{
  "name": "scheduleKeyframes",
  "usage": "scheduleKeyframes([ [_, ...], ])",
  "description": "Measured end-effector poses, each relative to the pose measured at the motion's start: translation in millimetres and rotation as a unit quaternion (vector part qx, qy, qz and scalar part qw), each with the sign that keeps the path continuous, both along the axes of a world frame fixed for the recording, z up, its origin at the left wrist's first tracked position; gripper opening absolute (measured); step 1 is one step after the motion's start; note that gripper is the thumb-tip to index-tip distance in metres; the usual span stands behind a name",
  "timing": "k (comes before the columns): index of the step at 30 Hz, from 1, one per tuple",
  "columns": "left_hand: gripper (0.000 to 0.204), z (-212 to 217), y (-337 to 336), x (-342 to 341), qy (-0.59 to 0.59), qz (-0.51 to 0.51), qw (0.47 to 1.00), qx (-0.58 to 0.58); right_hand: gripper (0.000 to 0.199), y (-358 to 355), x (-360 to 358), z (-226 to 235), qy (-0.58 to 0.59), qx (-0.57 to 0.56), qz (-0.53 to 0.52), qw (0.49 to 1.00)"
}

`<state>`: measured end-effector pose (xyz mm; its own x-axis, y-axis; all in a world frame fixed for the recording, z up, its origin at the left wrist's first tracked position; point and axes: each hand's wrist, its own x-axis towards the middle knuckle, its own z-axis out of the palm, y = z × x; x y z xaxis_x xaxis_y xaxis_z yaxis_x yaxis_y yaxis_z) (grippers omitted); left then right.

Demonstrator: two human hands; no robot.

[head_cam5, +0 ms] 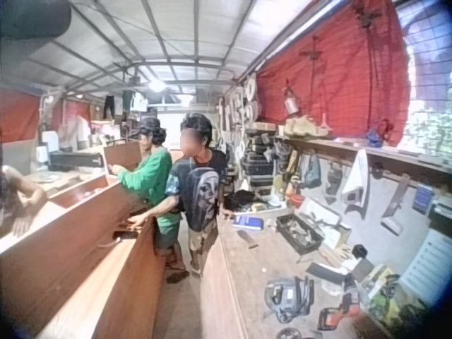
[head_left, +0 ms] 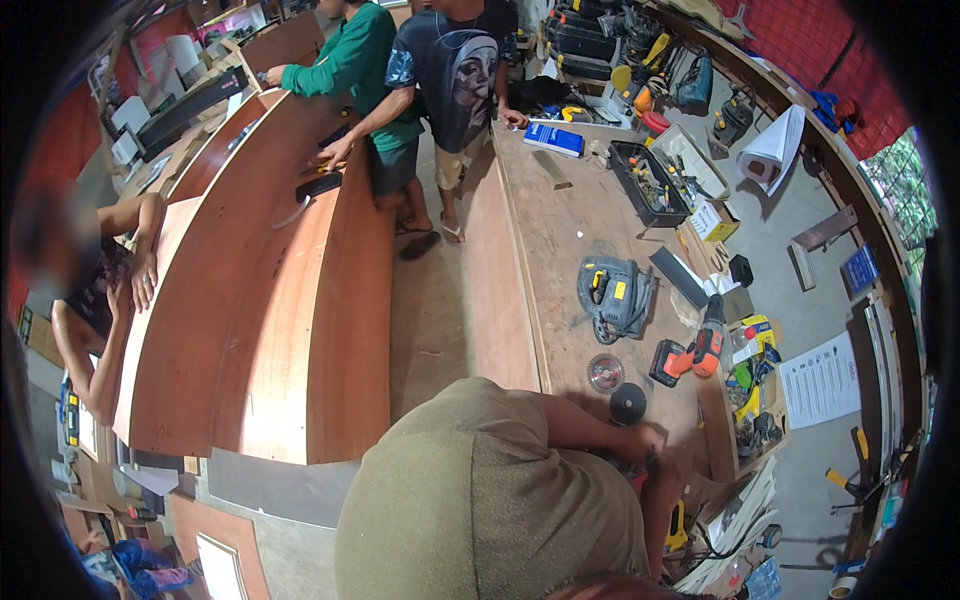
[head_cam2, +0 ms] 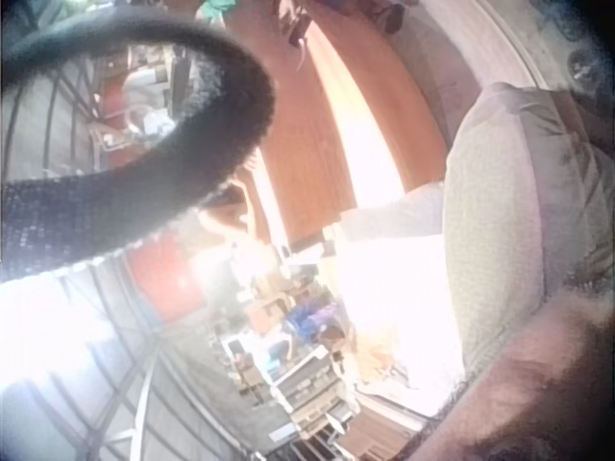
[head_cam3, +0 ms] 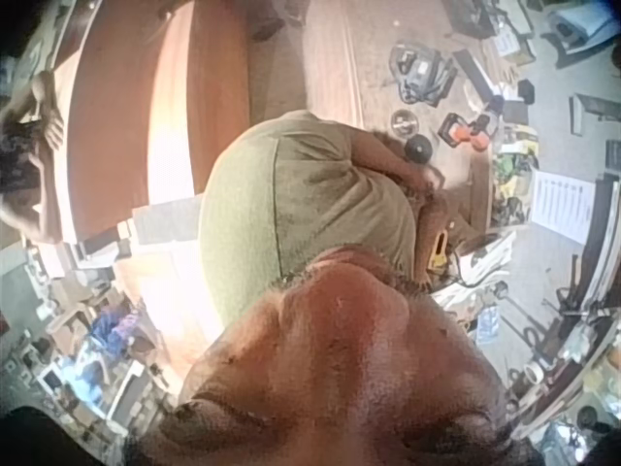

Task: The person handles a power tool and a circular saw blade, preparing to cut or assemble a large curved wooden panel. They adjust the tool and move around the workshop while another person works on the panel in the background.

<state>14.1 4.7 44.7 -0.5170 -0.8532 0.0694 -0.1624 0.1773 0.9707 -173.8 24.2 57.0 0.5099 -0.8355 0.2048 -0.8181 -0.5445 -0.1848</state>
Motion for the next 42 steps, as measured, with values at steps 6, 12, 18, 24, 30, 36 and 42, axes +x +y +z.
scheduleKeyframes([
  [6,0.022,-52,-12,-24,-0.100,0.056,0.985,-0.128,0.021,0,1,1,-0.012,-0.023,0.006,1.000],
  [12,0.022,-36,3,-25,-0.118,0.098,0.976,-0.157,0.023,7,4,16,0.005,0.028,0.003,1.000],
  [18,0.020,-34,1,-21,-0.045,0.093,0.977,-0.187,0.030,8,5,22,0.011,0.015,0.006,1.000],
  [24,0.018,-35,0,-21,-0.104,0.082,0.983,-0.126,0.029,5,8,26,0.031,0.040,0.010,0.999],
  [30,0.017,-36,0,-24,-0.129,0.091,0.979,-0.129,0.026,10,13,33,0.015,0.046,-0.006,0.999],
  [36,0.018,-24,5,-18,-0.091,0.103,0.977,-0.161,0.026,5,9,28,0.021,0.037,0.016,0.999],
  [42,0.020,-20,7,-19,-0.122,0.090,0.980,-0.128,0.026,7,8,22,-0.017,0.015,0.008,1.000],
])
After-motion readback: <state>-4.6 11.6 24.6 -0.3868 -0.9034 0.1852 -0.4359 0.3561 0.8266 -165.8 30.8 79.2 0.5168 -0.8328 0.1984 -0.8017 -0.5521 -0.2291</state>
